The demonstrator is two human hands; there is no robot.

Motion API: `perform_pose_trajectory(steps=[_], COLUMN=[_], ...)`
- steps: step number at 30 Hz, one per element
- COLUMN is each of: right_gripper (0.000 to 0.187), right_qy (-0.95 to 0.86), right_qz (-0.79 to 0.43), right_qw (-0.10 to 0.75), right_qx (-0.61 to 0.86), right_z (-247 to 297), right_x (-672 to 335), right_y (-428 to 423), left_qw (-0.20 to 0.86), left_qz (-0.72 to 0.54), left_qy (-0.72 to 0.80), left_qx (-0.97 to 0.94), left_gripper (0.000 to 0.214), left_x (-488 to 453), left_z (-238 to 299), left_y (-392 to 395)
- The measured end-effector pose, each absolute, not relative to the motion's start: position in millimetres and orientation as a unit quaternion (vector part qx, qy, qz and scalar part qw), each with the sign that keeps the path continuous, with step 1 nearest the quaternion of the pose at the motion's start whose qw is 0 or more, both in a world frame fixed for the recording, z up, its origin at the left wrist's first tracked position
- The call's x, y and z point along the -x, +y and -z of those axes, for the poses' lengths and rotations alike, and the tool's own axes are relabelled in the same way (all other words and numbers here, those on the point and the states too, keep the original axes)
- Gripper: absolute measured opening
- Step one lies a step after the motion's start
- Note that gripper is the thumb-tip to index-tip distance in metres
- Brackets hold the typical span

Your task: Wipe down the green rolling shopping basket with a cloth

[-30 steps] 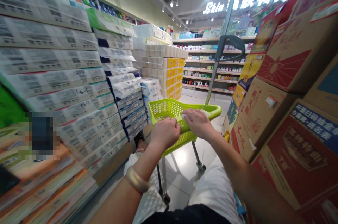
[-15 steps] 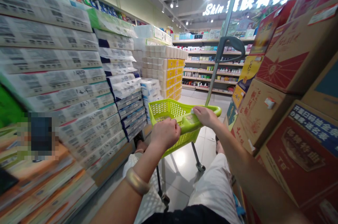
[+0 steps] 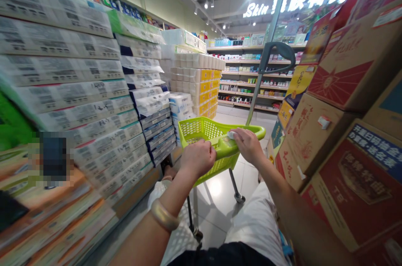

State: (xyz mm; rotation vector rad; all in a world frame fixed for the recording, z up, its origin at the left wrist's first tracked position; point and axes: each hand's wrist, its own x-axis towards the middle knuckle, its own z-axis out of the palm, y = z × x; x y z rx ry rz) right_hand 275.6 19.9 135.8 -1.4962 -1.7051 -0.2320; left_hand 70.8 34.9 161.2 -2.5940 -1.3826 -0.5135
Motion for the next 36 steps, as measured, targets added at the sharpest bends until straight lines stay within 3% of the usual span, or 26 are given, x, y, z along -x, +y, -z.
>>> perform_pose_trajectory(steps=[7,15,27,36], right_gripper=[0.037,0.029,0.040,0.038], right_qy=[-0.584,-0.725,-0.592,-0.646], right_qz=[0.125,0.118,0.116,0.107], right_qw=[0.467,0.413,0.447,0.477], right_qx=[0.652,0.538,0.661,0.586], right_z=[-121.7,-124.4,-123.8,-113.6], right_x=[-287.6,-232.3,-321.8,-305.9], right_y=[28.1,-0.7,32.6,25.4], left_qw=[0.072,0.075,0.071,0.073], left_qz=[0.169,0.160,0.164,0.161], left_qy=[-0.464,-0.469,-0.467,-0.474], left_qx=[0.866,0.866,0.866,0.862], left_gripper=[0.037,0.036,0.036,0.037], left_x=[-70.8,-69.5,-70.7,-68.8], left_z=[-162.3,-164.3,-163.6,-163.4], left_y=[34.7,33.1,33.9,34.2])
